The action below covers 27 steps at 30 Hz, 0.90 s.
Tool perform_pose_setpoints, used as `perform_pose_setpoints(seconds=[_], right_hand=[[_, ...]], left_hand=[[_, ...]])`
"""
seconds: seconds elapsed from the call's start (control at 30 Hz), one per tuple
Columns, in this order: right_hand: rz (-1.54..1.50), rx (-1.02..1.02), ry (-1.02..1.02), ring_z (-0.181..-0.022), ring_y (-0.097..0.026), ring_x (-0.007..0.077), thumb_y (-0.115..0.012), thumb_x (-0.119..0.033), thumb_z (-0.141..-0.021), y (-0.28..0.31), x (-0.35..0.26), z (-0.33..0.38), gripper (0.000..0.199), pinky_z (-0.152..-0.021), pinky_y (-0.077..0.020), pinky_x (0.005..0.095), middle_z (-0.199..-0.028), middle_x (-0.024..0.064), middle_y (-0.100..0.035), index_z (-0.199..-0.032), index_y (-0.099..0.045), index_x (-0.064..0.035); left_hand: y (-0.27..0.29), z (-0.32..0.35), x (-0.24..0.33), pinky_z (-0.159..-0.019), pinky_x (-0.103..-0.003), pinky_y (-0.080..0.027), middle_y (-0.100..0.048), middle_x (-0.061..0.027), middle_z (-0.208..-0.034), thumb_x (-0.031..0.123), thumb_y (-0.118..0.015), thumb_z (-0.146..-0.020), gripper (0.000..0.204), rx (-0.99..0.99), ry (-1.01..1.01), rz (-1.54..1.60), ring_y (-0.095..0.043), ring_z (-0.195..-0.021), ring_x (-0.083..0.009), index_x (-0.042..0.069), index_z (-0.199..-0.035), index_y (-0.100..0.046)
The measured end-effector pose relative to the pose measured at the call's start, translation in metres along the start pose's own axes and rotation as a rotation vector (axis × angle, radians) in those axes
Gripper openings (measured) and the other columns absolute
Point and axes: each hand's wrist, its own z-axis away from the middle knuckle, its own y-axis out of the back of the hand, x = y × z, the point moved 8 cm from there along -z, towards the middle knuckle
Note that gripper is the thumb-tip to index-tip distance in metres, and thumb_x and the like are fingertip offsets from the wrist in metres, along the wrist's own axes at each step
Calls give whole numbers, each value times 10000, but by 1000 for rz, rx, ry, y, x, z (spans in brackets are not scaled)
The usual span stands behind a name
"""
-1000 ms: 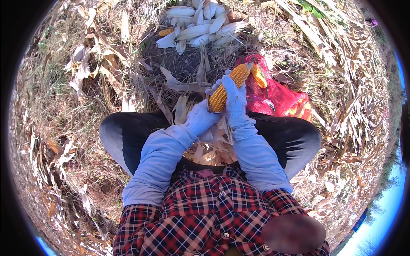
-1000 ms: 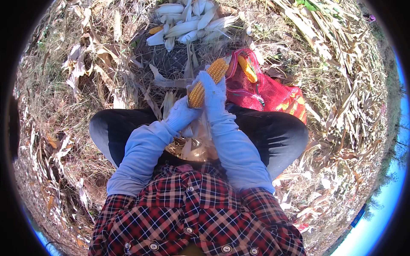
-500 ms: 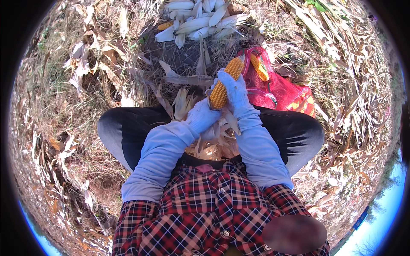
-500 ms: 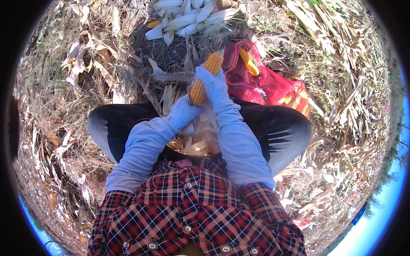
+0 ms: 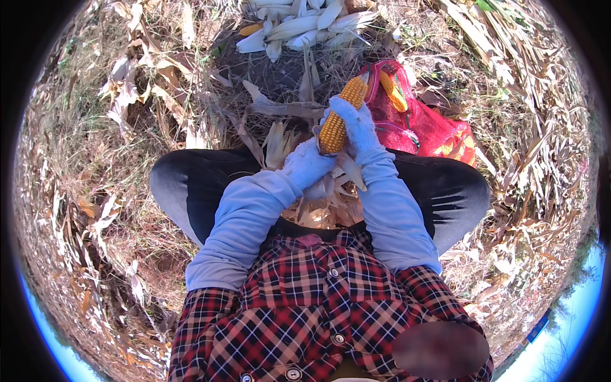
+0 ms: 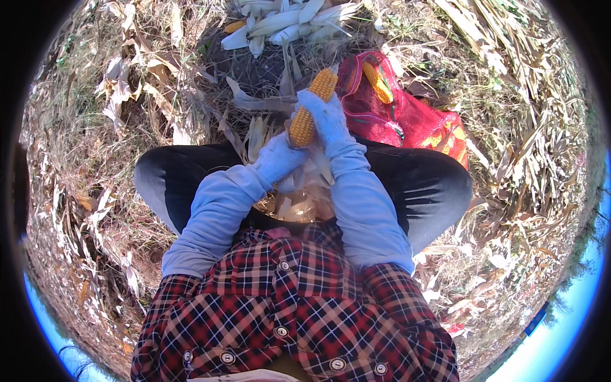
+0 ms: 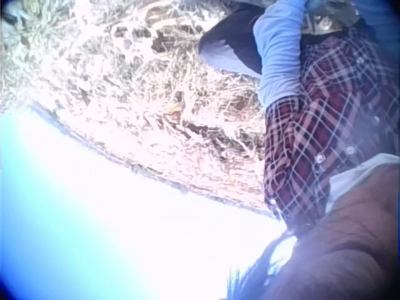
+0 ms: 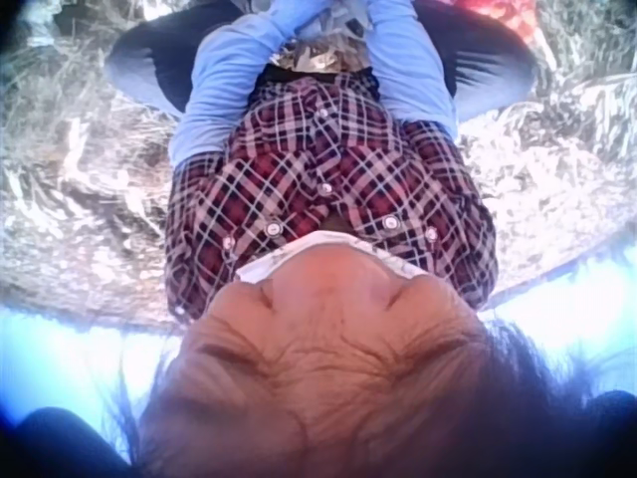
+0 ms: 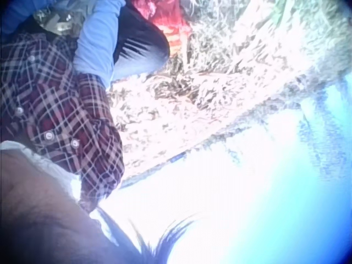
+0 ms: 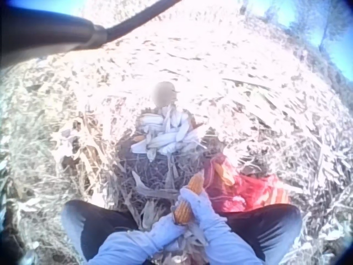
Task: The person sits on the ground and shucks corn cobs by hand, removing husks and silk. Shucked cobs are placed into a red mesh bag while husks are discarded on the ground.
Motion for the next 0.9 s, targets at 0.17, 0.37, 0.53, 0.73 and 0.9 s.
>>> perform_pose_setpoints(seconds=[0.17,0.37,0.53,0.73,0.9], right_hand=[[-7,-24,-2,-778,-694,234,-783,-221,-900,2,0,0,370,-690,-617,392,-925,106,-654,-1143,-557,-57],[875,-297,222,-860,-720,269,-795,-294,-884,-22,13,1,447,-754,-609,402,-973,160,-681,-1186,-585,-41],[-296,-126,-43,-932,-720,336,-767,-352,-917,-2,-27,11,495,-946,-593,596,-1005,173,-701,-1243,-578,-32],[-716,-189,52,-959,-713,367,-752,-435,-927,-5,-50,10,490,-1064,-513,678,-1046,142,-701,-1193,-615,-46],[-750,-109,123,-873,-696,327,-760,-376,-947,6,-41,0,372,-965,-570,605,-955,106,-690,-1116,-616,-77]], left_hand=[[-8,-2,-8,-942,-495,-549,-733,-218,-1164,429,-664,-926,475,-36,-9,44,-713,-1093,-393,74,-1241,-693],[-57,-1,-31,-928,-489,-558,-747,-182,-1139,398,-674,-934,420,-295,-269,-429,-727,-1071,-357,63,-1184,-718],[-34,-15,-44,-898,-498,-548,-731,-191,-1152,418,-726,-862,557,-241,-53,-619,-710,-1074,-374,148,-1341,-636],[-28,-8,-36,-1029,-410,-494,-683,-139,-1312,358,-738,-904,646,-249,-243,-445,-657,-1223,-311,157,-1491,-558],[38,-18,-9,-735,-282,-564,-697,-65,-981,223,-676,-1005,473,-67,-115,746,-684,-827,-143,31,-1426,-580]])
